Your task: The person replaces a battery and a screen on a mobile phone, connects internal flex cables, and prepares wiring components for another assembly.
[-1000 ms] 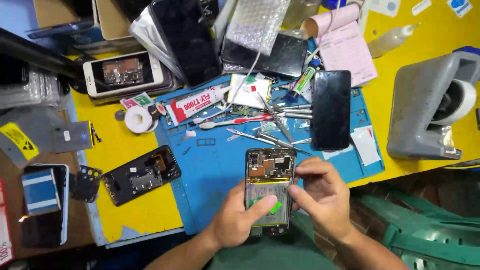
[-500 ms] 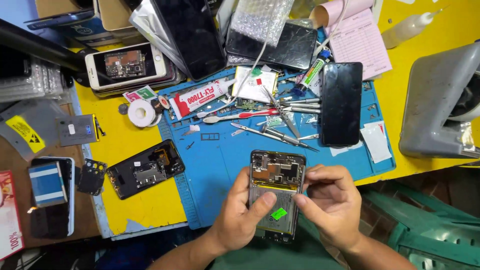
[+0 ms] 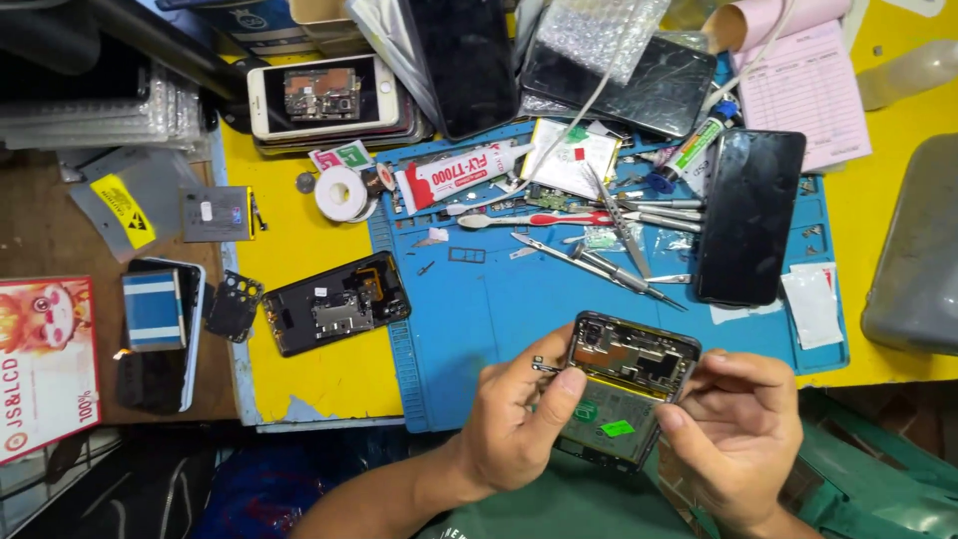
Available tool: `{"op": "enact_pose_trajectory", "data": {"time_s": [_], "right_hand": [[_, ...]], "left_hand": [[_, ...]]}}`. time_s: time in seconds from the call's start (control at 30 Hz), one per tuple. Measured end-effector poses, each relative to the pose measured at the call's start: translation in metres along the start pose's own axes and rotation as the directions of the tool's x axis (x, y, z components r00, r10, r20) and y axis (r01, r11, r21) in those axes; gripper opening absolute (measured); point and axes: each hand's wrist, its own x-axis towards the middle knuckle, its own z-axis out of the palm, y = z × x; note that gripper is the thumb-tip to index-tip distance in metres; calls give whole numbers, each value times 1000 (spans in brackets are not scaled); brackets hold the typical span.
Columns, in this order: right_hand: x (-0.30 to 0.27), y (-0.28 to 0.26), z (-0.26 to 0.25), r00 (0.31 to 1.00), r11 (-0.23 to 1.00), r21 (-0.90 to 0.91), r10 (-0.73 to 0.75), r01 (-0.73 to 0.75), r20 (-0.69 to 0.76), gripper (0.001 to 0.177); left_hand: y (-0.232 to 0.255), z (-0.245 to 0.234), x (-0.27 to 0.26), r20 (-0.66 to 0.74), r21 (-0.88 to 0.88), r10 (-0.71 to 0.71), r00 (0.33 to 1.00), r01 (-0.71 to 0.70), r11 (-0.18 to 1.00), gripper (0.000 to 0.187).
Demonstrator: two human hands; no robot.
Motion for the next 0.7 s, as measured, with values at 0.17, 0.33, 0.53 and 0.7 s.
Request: {"op": "enact_pose_trajectory", "data": {"time_s": [0.17,0.33,0.53,0.7], "right_hand": [[-1,5,-11,1000,999,-49,7,-7,-5,59],[0,6,-12,1000,997,-75,-2,2,-9,59],[1,6,-14,1000,999,-48,-11,12,8,60],[5,11,0,999,1000,14,24,-24,29,56]], "left_hand": [[-4,0,-6,12,39,34,999,-35,999,52],[-8,-1,-8,18,37,70,997,-71,997,50],[-6,-2,-9,27,41,25,999,-26,999,51],[-21,-4,-10,45,-197,-97,994,104,975,50]]}}
